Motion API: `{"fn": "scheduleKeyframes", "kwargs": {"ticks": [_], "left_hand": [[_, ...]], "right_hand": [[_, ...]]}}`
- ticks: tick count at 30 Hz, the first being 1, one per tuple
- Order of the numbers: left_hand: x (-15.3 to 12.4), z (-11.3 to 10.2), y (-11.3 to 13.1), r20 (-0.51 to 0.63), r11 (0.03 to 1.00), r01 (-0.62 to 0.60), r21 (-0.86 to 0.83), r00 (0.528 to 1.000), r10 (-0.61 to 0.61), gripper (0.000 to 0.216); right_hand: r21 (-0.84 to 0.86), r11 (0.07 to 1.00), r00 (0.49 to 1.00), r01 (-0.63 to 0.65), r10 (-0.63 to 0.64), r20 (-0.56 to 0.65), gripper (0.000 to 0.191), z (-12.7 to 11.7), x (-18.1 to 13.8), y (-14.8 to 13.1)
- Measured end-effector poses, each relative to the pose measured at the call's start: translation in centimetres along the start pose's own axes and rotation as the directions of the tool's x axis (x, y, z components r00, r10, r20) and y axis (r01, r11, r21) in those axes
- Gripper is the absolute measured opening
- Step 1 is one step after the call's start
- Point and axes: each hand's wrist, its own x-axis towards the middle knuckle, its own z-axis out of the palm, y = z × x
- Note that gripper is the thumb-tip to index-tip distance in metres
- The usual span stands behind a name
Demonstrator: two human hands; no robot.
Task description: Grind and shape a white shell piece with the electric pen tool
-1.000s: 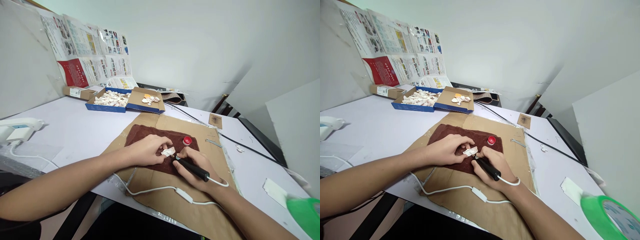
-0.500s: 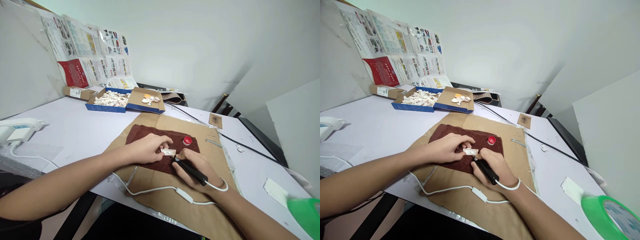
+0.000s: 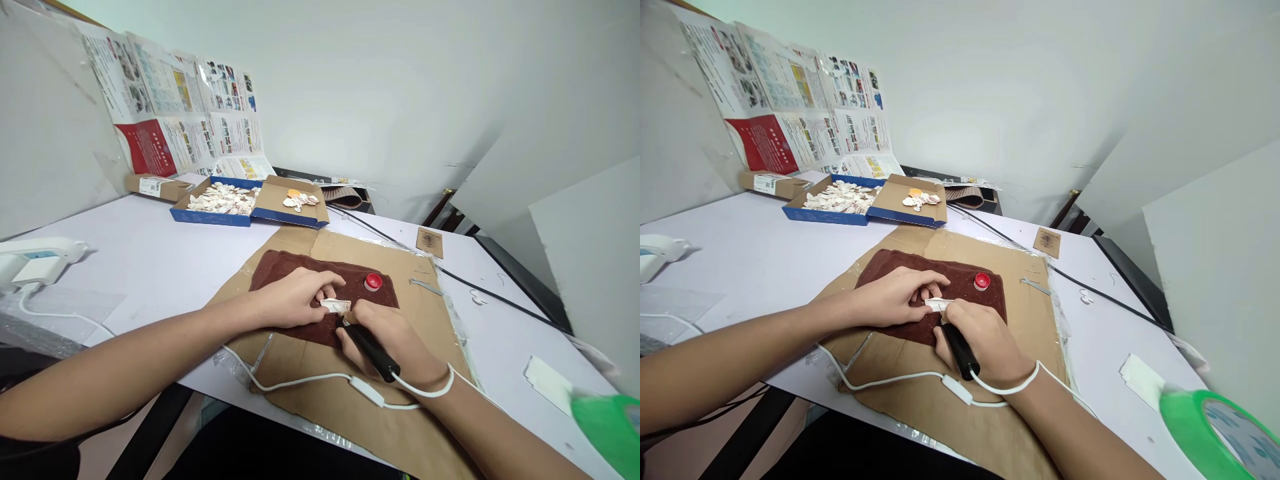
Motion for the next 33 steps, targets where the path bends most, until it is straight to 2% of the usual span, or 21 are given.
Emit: {"fn": "scheduleKeyframes", "kwargs": {"ticks": [3, 6, 8, 10, 14, 16, 19, 26, 33], "left_hand": [[-0.1, 0.1, 0.1, -0.012, 0.999, -0.032, 0.042, 0.999, 0.033, 0.051], [-0.2, 0.2, 0.3, -0.014, 0.993, -0.055, 0.108, 0.998, 0.057, 0.048], [-0.2, 0.2, 0.3, -0.012, 0.991, -0.053, 0.126, 0.998, 0.055, 0.05], [-0.3, 0.2, 0.3, -0.011, 0.991, -0.045, 0.123, 0.999, 0.047, 0.05], [-0.3, 0.3, 0.4, -0.015, 0.995, -0.037, 0.092, 0.999, 0.038, 0.046], [-0.3, 0.3, 0.4, -0.017, 0.997, -0.034, 0.069, 0.999, 0.035, 0.044], [-0.2, 0.4, 0.4, -0.023, 0.999, -0.034, 0.038, 0.999, 0.034, 0.043], [0.0, 0.6, 0.1, -0.041, 0.999, -0.034, -0.005, 0.999, 0.034, 0.044], [0.0, 0.3, 0.6, -0.034, 1.0, -0.007, -0.016, 0.999, 0.006, 0.044]], "right_hand": [[0.042, 0.992, 0.993, -0.12, 0.119, 0.026, 0.025, -0.4, 0.9, -0.2], [0.106, 0.938, 0.944, -0.329, 0.324, 0.058, 0.029, -1.1, 1.4, 0.2], [0.132, 0.913, 0.923, -0.385, 0.38, 0.063, 0.03, -1.5, 1.2, 0.5], [0.127, 0.936, 0.944, -0.33, 0.323, 0.069, 0.03, -1.5, 0.8, 0.6], [0.005, 0.998, 0.997, -0.063, 0.063, 0.035, 0.023, -0.6, 0.0, -0.1], [-0.096, 0.994, 0.999, 0.046, -0.045, 0.013, 0.019, 0.0, -0.1, -0.7], [-0.177, 0.979, 0.995, 0.101, -0.098, 0.024, 0.02, 0.4, 0.1, -1.4], [-0.083, 0.996, 1.0, -0.014, 0.015, 0.018, 0.016, 0.2, 0.8, -1.2], [0.017, 0.969, 0.969, -0.247, 0.247, 0.016, 0.025, -0.3, 1.9, -0.9]]}}
